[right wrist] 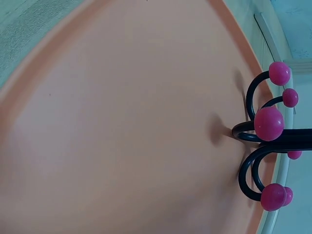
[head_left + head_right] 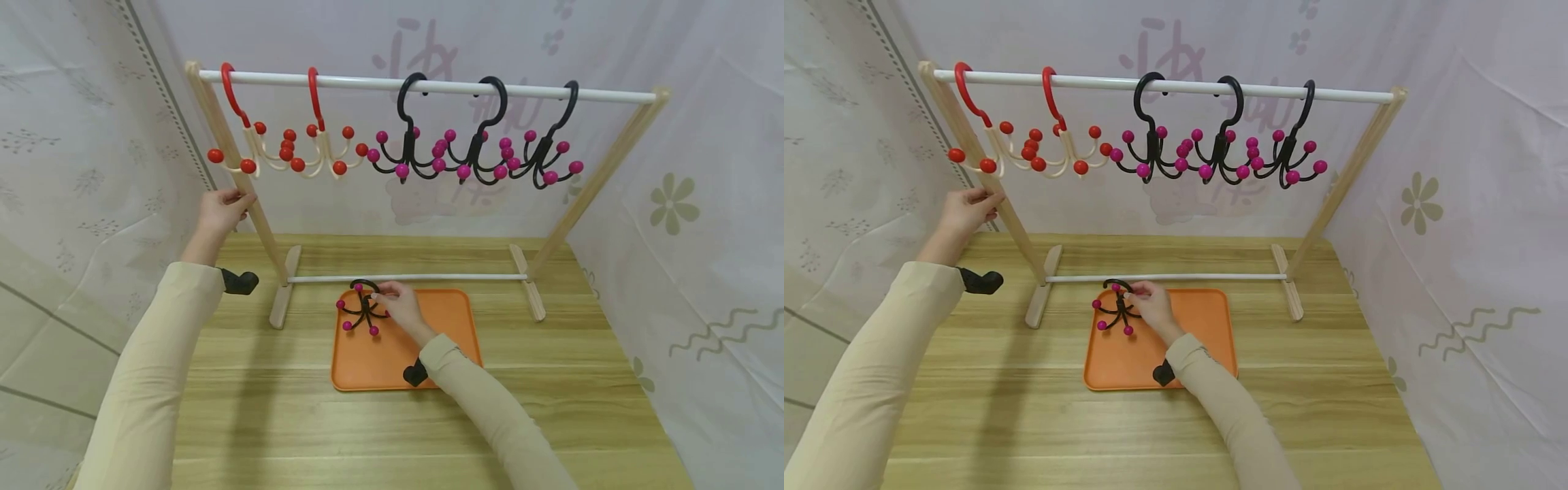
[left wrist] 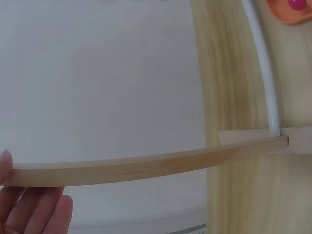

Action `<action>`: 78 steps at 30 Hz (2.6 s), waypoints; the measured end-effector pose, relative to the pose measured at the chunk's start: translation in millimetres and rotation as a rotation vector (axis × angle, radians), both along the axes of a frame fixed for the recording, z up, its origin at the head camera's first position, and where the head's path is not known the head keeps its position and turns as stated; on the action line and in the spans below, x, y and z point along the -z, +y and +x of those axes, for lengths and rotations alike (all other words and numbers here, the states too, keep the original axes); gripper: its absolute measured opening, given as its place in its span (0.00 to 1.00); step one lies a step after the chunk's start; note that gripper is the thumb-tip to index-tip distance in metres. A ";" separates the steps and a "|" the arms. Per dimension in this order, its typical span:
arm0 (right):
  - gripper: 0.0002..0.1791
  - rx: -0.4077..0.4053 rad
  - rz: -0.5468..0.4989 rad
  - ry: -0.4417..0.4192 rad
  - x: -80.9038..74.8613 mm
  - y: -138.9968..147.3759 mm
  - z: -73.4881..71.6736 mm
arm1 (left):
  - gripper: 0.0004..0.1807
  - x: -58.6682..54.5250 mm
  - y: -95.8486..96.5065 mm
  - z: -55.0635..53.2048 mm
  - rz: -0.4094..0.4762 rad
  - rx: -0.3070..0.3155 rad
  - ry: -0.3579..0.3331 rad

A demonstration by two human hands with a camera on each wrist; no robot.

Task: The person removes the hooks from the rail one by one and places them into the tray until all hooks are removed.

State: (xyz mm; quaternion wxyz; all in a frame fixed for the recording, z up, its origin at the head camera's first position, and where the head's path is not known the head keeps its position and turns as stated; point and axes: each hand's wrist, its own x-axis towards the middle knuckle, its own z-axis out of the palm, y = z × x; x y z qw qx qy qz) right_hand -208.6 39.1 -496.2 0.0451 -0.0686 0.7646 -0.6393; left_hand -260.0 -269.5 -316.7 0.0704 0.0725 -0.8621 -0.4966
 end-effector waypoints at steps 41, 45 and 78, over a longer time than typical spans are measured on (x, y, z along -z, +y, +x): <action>0.22 -0.057 0.240 0.136 -128.3 163.7 -22.0 | 0.27 -1.4 0.2 1.2 -0.005 0.003 -0.022; 0.22 -0.044 0.205 0.131 -146.4 181.6 -21.5 | 0.28 -1.3 0.0 0.2 -0.001 0.009 -0.036; 0.19 0.330 -0.172 0.157 -283.9 256.1 -30.1 | 0.29 -3.4 1.0 -0.3 0.021 0.022 -0.036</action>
